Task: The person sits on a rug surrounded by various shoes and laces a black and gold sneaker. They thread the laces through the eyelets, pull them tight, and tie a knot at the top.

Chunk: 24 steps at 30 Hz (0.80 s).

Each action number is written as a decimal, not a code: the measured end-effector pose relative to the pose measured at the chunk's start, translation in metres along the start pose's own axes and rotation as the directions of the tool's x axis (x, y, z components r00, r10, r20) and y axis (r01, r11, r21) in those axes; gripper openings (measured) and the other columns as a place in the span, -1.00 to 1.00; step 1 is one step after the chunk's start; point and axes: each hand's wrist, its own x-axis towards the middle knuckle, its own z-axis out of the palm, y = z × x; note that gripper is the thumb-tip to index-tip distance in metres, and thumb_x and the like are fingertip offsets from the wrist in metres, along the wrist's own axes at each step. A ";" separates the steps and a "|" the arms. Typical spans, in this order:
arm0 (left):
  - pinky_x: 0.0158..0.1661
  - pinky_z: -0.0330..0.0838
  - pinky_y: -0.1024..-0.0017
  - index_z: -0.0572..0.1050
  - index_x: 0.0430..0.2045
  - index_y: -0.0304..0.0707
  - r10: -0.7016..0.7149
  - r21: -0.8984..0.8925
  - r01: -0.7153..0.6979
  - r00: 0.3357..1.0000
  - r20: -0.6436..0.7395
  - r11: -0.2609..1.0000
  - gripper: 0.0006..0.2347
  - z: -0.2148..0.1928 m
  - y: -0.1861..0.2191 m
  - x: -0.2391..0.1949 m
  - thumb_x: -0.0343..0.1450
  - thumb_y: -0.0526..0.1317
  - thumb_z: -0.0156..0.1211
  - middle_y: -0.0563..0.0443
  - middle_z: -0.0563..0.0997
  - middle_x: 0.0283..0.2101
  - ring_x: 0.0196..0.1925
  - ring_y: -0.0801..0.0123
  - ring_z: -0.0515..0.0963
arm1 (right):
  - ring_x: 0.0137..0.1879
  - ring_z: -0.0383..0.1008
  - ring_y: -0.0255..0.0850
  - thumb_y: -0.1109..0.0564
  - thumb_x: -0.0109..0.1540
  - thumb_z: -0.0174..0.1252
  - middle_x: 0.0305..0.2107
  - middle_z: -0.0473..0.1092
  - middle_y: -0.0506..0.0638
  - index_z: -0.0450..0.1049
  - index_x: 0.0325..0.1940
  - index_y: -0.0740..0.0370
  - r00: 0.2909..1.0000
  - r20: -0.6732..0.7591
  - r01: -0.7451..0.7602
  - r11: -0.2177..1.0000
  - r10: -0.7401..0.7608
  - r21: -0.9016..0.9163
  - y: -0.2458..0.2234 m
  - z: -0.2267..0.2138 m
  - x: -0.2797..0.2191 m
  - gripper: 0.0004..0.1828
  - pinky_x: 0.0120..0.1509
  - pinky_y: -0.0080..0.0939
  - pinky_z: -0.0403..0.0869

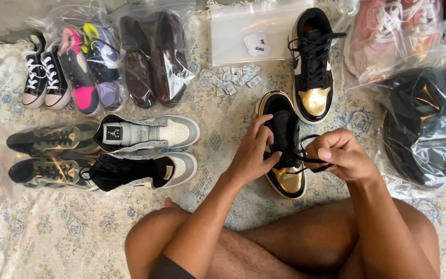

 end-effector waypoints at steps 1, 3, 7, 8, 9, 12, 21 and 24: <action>-0.17 0.54 -0.08 0.15 -0.32 -0.12 -0.001 0.000 0.001 1.000 0.003 1.000 -0.70 0.003 -0.005 0.000 0.41 -0.37 0.26 -0.29 0.17 0.28 -0.19 -0.06 0.54 | -0.67 -0.06 -0.40 0.28 0.18 0.16 -0.77 0.05 -0.07 0.22 -0.69 0.26 1.000 -0.003 0.001 1.000 -0.001 0.001 -0.002 -0.003 0.001 -0.62 -0.62 -0.40 0.00; -0.21 0.57 -0.07 0.18 -0.30 -0.14 -0.012 -0.006 0.012 1.000 0.020 1.000 -0.72 0.009 -0.014 -0.001 0.43 -0.35 0.26 -0.31 0.13 0.34 -0.10 -0.12 0.56 | -0.69 -0.05 -0.43 0.19 0.22 0.14 -0.81 0.05 -0.12 0.18 -0.68 0.18 0.994 -0.057 0.090 0.995 -0.092 -0.046 -0.005 -0.008 0.003 -0.59 -0.66 -0.42 0.03; -0.17 0.61 -0.30 0.18 -0.28 -0.16 -0.001 0.035 -0.001 0.999 0.053 0.999 -0.72 -0.004 0.006 0.002 0.44 -0.35 0.27 -0.32 0.15 0.33 0.37 -0.74 0.09 | -0.70 -0.08 -0.44 0.15 0.28 0.08 -0.77 0.00 -0.14 0.16 -0.65 0.16 0.992 -0.065 0.111 0.990 -0.105 0.088 -0.018 -0.001 0.006 -0.58 -0.63 -0.39 0.00; -0.14 0.59 -0.32 0.17 -0.28 -0.16 -0.004 0.046 0.001 0.998 0.055 0.999 -0.71 -0.002 0.003 0.001 0.44 -0.35 0.27 -0.31 0.14 0.35 0.40 -0.73 0.03 | -0.71 -0.09 -0.44 0.14 0.27 0.08 -0.77 0.00 -0.14 0.14 -0.65 0.15 0.991 -0.062 0.128 0.985 -0.121 0.119 -0.017 -0.002 0.006 -0.58 -0.63 -0.39 0.00; -0.11 0.57 -0.33 0.17 -0.27 -0.16 -0.005 0.055 0.001 0.998 0.057 0.998 -0.70 0.001 0.000 0.002 0.43 -0.35 0.27 -0.29 0.12 0.37 0.43 -0.71 -0.02 | -0.72 -0.09 -0.44 0.14 0.26 0.09 -0.78 -0.01 -0.14 0.12 -0.65 0.14 0.989 -0.058 0.145 0.978 -0.137 0.148 -0.017 -0.004 0.007 -0.58 -0.63 -0.39 0.00; -0.03 0.52 -0.43 0.16 -0.26 -0.16 -0.022 0.043 0.020 0.998 0.060 0.999 -0.70 0.006 -0.006 0.000 0.43 -0.36 0.27 -0.30 0.11 0.39 0.45 -0.71 -0.11 | -0.73 -0.09 -0.46 0.12 0.28 0.09 -0.77 -0.02 -0.16 0.11 -0.62 0.12 0.989 -0.066 0.142 0.977 -0.133 0.159 -0.013 -0.008 0.008 -0.58 -0.64 -0.40 0.00; 0.06 0.46 -0.49 0.17 -0.26 -0.13 -0.017 0.058 0.012 0.997 0.073 0.998 -0.70 0.000 -0.007 0.000 0.44 -0.30 0.29 -0.26 0.14 0.39 0.45 -0.69 -0.06 | -0.71 -0.10 -0.48 0.12 0.29 0.07 -0.75 -0.04 -0.16 0.07 -0.62 0.07 0.960 -0.206 0.187 0.982 -0.190 -0.033 -0.007 -0.008 0.011 -0.56 -0.60 -0.42 -0.03; 0.08 0.43 -0.50 0.19 -0.25 -0.13 0.001 0.054 -0.006 0.995 0.099 0.999 -0.66 -0.006 -0.006 0.002 0.40 -0.26 0.36 -0.28 0.13 0.40 0.45 -0.68 -0.03 | -0.57 0.14 -0.24 0.30 0.33 0.04 -0.66 0.09 0.02 0.11 -0.65 0.19 0.910 -0.258 0.228 0.912 -0.324 -0.341 -0.009 0.000 0.023 -0.54 -0.35 -0.26 0.19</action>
